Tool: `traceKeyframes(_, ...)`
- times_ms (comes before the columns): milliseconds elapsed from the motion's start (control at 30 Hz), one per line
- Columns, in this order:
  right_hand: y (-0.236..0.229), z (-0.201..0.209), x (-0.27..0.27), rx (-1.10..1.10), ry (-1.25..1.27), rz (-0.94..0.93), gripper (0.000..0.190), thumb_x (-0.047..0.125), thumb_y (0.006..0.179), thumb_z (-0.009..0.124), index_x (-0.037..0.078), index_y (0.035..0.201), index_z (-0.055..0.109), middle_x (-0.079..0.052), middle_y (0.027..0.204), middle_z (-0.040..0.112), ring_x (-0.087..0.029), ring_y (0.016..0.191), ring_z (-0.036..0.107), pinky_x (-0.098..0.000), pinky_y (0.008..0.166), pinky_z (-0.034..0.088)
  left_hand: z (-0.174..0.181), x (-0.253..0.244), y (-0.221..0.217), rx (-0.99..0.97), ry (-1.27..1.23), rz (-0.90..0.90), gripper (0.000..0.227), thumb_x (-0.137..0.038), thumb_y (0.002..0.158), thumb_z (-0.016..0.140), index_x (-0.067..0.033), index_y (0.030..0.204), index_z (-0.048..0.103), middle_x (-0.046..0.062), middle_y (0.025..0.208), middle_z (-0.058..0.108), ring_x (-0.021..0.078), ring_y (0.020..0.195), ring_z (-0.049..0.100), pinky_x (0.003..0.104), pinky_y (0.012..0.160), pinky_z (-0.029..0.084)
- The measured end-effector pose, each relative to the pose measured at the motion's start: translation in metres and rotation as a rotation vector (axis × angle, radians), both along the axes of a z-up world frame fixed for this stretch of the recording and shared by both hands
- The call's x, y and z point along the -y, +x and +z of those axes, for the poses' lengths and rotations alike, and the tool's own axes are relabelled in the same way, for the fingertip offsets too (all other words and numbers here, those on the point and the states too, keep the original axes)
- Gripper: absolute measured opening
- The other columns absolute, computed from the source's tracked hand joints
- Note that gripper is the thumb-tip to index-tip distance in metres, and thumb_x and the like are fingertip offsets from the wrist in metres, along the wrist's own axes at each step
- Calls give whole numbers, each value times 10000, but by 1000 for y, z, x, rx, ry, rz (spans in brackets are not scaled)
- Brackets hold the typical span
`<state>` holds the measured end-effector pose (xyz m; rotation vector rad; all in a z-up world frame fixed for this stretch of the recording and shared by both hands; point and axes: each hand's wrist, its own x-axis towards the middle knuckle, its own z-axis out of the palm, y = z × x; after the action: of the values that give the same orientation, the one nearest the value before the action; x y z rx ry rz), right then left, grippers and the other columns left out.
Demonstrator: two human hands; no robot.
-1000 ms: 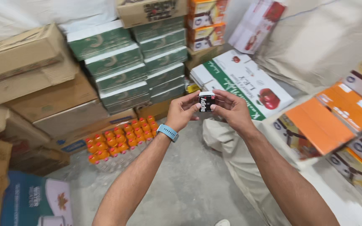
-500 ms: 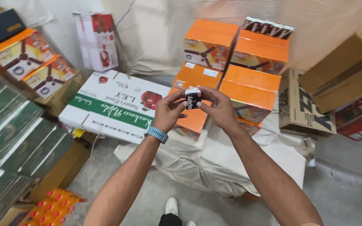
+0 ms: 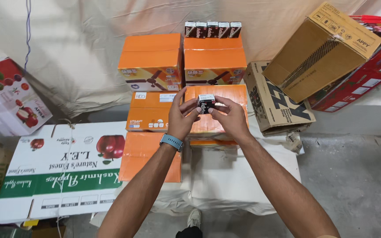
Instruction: The person repeatedly picks up small white boxes from a pile and places them on top of larger orange boxes. The person handles the boxes one at a time, moving between two locations in a cluttered storage area.
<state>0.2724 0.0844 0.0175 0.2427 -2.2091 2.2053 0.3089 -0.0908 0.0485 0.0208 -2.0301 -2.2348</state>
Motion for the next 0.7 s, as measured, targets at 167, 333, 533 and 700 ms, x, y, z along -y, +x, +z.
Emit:
traceKeyframes(167,-57,-12,15,-9,44,-135,358,12,870,770,8,1222,703,-176,1188,704,-308,1078,711,-390,790,646,-52,3,-83,-60,-57,55,347,-65,929,724,-49,1262,627,217,1260,667,347,1235,621,427,946,614)
traceKeyframes(333,-111,-20,31,-183,243,-235,300,-2,884,755,22,1183,742,-189,1147,718,-332,999,732,-359,794,631,-52,0,-132,-53,-246,109,390,-67,916,618,-59,1304,662,166,1360,614,366,1275,589,467,997,571)
traceKeyframes(533,-186,-33,53,-209,303,-141,418,21,930,679,0,1345,631,-242,1227,654,-327,989,729,-393,823,631,-63,5,-200,9,-343,183,563,-110,879,648,12,1422,566,174,1258,555,306,1206,559,423,1011,518)
traceKeyframes(700,-239,-25,70,-66,444,-34,491,118,913,685,99,1398,615,-190,1289,677,-399,1086,681,-472,859,621,-66,16,-255,-2,-339,280,562,-56,862,584,32,1416,551,209,1395,527,399,1358,493,409,1123,470)
